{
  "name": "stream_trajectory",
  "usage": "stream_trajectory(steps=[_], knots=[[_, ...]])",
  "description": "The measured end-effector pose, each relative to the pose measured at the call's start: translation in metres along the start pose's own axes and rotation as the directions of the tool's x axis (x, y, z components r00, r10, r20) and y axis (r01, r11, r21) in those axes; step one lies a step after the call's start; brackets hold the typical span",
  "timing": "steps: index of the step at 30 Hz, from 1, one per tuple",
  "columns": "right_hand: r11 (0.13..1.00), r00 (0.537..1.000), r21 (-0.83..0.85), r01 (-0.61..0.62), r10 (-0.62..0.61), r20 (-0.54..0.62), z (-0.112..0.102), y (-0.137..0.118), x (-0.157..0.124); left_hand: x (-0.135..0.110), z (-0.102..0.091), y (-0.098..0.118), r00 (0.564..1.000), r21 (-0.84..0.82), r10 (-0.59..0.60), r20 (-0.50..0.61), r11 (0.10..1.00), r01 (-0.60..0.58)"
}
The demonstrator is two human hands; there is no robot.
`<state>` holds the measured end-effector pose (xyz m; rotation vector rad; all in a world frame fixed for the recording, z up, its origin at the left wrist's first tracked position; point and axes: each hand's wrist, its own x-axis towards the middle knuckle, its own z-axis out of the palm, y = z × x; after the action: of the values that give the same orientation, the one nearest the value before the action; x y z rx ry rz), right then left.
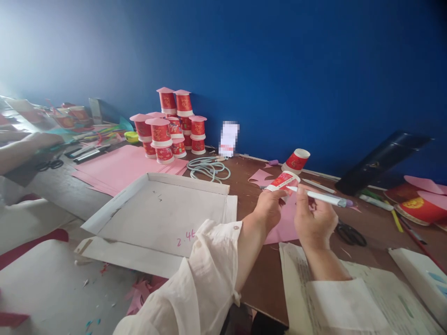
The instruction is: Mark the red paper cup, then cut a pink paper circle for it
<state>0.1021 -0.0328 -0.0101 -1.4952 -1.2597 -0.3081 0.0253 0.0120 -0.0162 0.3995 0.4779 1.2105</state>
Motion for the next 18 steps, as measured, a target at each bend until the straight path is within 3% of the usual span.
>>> stream_trajectory(steps=[18], knots=[[0.999, 1.000, -0.028, -0.016, 0.016, -0.011, 0.0002, 0.0011, 0.0014, 0.0004, 0.0004, -0.0011, 1.000, 0.004, 0.000, 0.010, 1.000, 0.000]])
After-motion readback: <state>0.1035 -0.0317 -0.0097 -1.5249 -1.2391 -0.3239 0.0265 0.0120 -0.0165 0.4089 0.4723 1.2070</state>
